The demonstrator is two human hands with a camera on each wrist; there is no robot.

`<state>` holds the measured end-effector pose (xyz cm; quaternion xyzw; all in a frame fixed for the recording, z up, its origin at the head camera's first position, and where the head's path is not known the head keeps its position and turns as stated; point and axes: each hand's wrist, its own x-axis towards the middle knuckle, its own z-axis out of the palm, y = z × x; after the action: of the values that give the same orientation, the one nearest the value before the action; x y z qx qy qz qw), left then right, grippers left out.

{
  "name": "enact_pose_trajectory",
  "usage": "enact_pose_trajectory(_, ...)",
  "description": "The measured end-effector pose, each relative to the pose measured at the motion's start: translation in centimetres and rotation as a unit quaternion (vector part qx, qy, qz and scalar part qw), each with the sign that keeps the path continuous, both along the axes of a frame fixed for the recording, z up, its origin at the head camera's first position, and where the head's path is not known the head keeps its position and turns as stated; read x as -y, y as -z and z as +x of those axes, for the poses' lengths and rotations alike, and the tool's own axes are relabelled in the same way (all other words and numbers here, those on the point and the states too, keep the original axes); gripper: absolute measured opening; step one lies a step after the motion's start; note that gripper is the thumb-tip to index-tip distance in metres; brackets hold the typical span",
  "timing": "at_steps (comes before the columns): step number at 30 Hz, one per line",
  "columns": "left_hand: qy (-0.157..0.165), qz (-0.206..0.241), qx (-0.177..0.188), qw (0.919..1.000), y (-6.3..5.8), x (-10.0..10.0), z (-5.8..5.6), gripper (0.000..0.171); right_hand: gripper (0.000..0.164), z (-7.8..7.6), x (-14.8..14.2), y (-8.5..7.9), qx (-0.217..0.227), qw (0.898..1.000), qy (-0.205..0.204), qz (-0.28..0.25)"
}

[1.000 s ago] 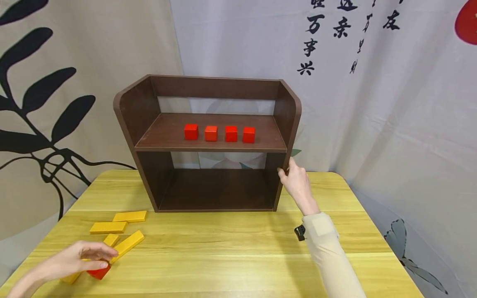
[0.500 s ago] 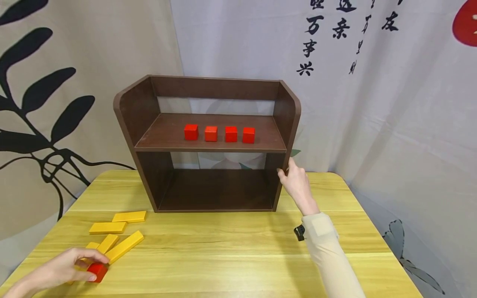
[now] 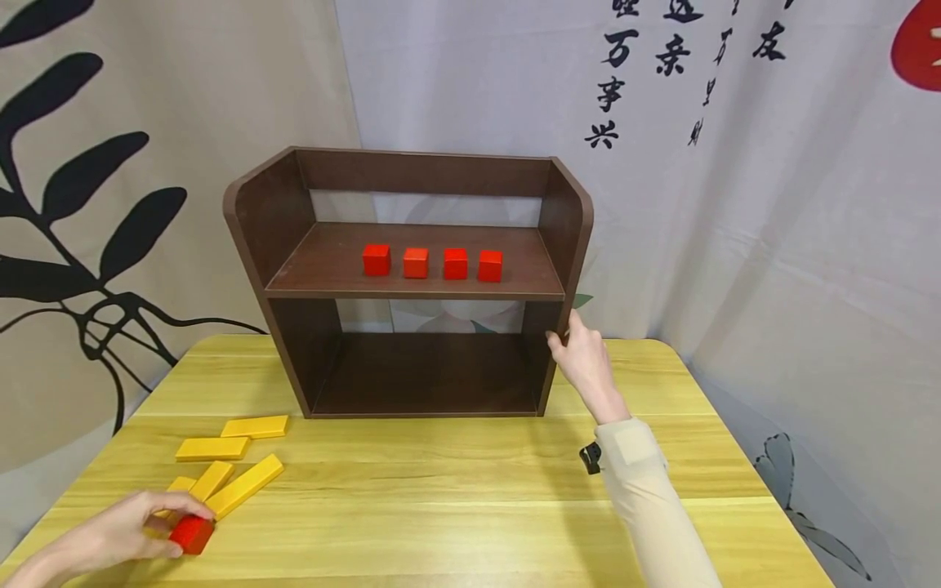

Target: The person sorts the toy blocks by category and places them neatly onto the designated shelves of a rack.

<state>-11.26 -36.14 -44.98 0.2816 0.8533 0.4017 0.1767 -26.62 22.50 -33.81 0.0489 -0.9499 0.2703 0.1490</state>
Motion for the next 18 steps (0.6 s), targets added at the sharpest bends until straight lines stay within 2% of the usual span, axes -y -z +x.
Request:
enact_pose_trajectory(4,-0.005,-0.004,-0.023,0.9997,-0.1,-0.4,0.0,0.034,0.028,-0.1,0.0,0.0,-0.002,1.000,-0.001,0.002)
enact_pose_trajectory(11,-0.048,-0.063,-0.083,0.9934,-0.7,-1.1,-0.1,0.032,0.029,-0.1,0.0,0.1,-0.002,1.000,-0.003,0.002)
enact_pose_trajectory(14,-0.051,-0.056,-0.100,0.9922,-1.0,-1.3,-0.1,0.031,0.029,-0.1,-0.1,0.1,-0.004,1.000,-0.005,0.002)
enact_pose_trajectory(18,-0.055,-0.039,-0.139,0.9879,-1.4,-1.8,-0.3,0.028,0.030,-0.1,0.0,0.0,-0.004,1.000,-0.005,0.004)
